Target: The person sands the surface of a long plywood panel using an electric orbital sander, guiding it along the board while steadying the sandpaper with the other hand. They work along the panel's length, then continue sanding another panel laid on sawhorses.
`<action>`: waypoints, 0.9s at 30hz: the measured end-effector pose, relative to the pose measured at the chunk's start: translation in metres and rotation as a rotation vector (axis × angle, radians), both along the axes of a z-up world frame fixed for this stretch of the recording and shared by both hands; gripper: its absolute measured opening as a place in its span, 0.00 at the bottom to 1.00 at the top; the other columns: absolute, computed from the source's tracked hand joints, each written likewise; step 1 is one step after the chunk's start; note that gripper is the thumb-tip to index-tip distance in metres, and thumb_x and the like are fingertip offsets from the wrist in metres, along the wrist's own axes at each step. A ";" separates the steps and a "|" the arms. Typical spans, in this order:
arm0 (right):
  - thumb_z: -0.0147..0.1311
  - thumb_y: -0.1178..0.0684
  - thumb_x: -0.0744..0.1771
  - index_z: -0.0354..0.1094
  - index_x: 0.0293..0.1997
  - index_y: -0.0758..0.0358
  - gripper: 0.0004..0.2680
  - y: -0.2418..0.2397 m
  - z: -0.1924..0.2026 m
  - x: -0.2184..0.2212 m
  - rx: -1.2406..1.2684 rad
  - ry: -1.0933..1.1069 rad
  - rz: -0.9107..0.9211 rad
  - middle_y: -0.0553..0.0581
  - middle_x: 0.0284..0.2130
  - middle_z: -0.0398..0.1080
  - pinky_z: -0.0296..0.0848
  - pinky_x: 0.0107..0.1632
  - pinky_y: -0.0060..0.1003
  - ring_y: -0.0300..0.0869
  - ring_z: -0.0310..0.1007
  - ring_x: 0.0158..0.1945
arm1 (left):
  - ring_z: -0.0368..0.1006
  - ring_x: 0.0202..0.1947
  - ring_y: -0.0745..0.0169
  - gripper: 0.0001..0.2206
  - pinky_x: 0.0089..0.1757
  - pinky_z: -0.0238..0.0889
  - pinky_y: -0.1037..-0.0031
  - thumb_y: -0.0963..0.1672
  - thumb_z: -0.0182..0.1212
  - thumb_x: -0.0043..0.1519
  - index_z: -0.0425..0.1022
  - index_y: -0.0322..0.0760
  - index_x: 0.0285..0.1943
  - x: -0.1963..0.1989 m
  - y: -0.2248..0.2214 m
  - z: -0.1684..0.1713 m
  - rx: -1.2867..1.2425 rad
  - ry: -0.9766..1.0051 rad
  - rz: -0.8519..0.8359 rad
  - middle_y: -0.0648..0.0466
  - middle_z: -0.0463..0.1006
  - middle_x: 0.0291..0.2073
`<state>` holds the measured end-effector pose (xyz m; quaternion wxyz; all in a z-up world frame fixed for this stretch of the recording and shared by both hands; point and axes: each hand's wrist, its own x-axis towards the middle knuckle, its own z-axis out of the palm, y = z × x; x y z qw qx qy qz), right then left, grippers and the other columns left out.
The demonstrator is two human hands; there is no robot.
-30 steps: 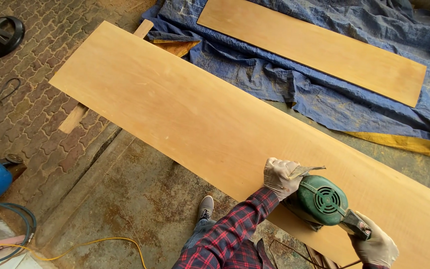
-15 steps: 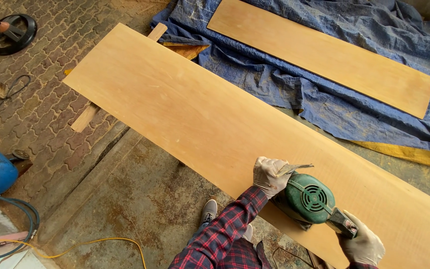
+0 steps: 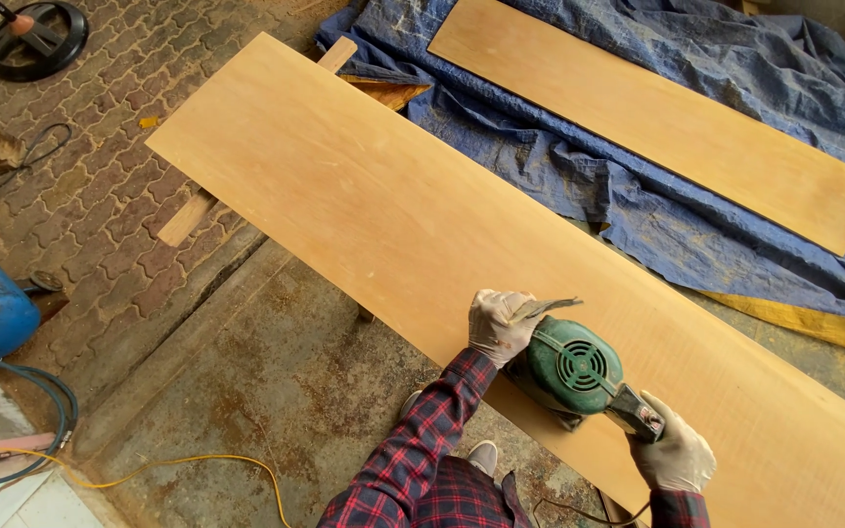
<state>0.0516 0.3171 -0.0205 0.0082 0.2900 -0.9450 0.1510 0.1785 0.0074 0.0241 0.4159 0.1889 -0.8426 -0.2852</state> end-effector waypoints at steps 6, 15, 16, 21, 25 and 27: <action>0.71 0.41 0.57 0.75 0.56 0.39 0.22 -0.047 0.005 0.010 0.041 -0.057 0.024 0.53 0.38 0.80 0.78 0.41 0.39 0.45 0.82 0.37 | 0.75 0.24 0.52 0.09 0.33 0.63 0.64 0.47 0.71 0.59 0.77 0.39 0.33 0.015 -0.039 -0.008 0.100 0.056 0.043 0.53 0.78 0.23; 0.69 0.33 0.56 0.70 0.60 0.40 0.27 -0.132 0.038 0.053 0.244 -0.237 0.128 0.52 0.37 0.81 0.80 0.41 0.40 0.44 0.83 0.35 | 0.82 0.26 0.56 0.08 0.29 0.71 0.69 0.45 0.69 0.61 0.80 0.35 0.34 0.058 -0.109 0.009 0.339 0.111 0.056 0.48 0.83 0.26; 0.69 0.33 0.56 0.70 0.60 0.40 0.27 -0.138 0.037 0.059 0.249 -0.235 0.133 0.52 0.37 0.81 0.80 0.41 0.40 0.44 0.83 0.35 | 0.82 0.26 0.56 0.08 0.29 0.71 0.69 0.45 0.69 0.61 0.80 0.35 0.34 0.063 -0.118 0.005 0.343 0.113 0.062 0.48 0.83 0.26; 0.68 0.34 0.57 0.69 0.59 0.45 0.26 -0.176 0.038 0.092 0.177 -0.280 0.254 0.55 0.33 0.81 0.80 0.38 0.42 0.47 0.82 0.33 | 0.84 0.28 0.58 0.09 0.31 0.75 0.71 0.46 0.68 0.62 0.82 0.35 0.36 0.089 -0.159 -0.007 0.416 0.081 0.112 0.48 0.85 0.29; 0.66 0.36 0.59 0.70 0.58 0.45 0.23 -0.215 0.047 0.112 0.186 -0.273 0.267 0.55 0.31 0.80 0.79 0.37 0.43 0.48 0.82 0.32 | 0.84 0.30 0.57 0.08 0.33 0.75 0.72 0.45 0.69 0.61 0.82 0.34 0.37 0.115 -0.191 -0.010 0.353 0.080 0.191 0.48 0.85 0.31; 0.65 0.38 0.61 0.71 0.56 0.46 0.19 -0.234 0.047 0.118 0.120 -0.213 0.298 0.56 0.30 0.80 0.77 0.35 0.44 0.49 0.81 0.31 | 0.84 0.31 0.56 0.08 0.33 0.74 0.71 0.45 0.71 0.59 0.83 0.34 0.37 0.128 -0.206 -0.012 0.309 0.078 0.276 0.47 0.85 0.31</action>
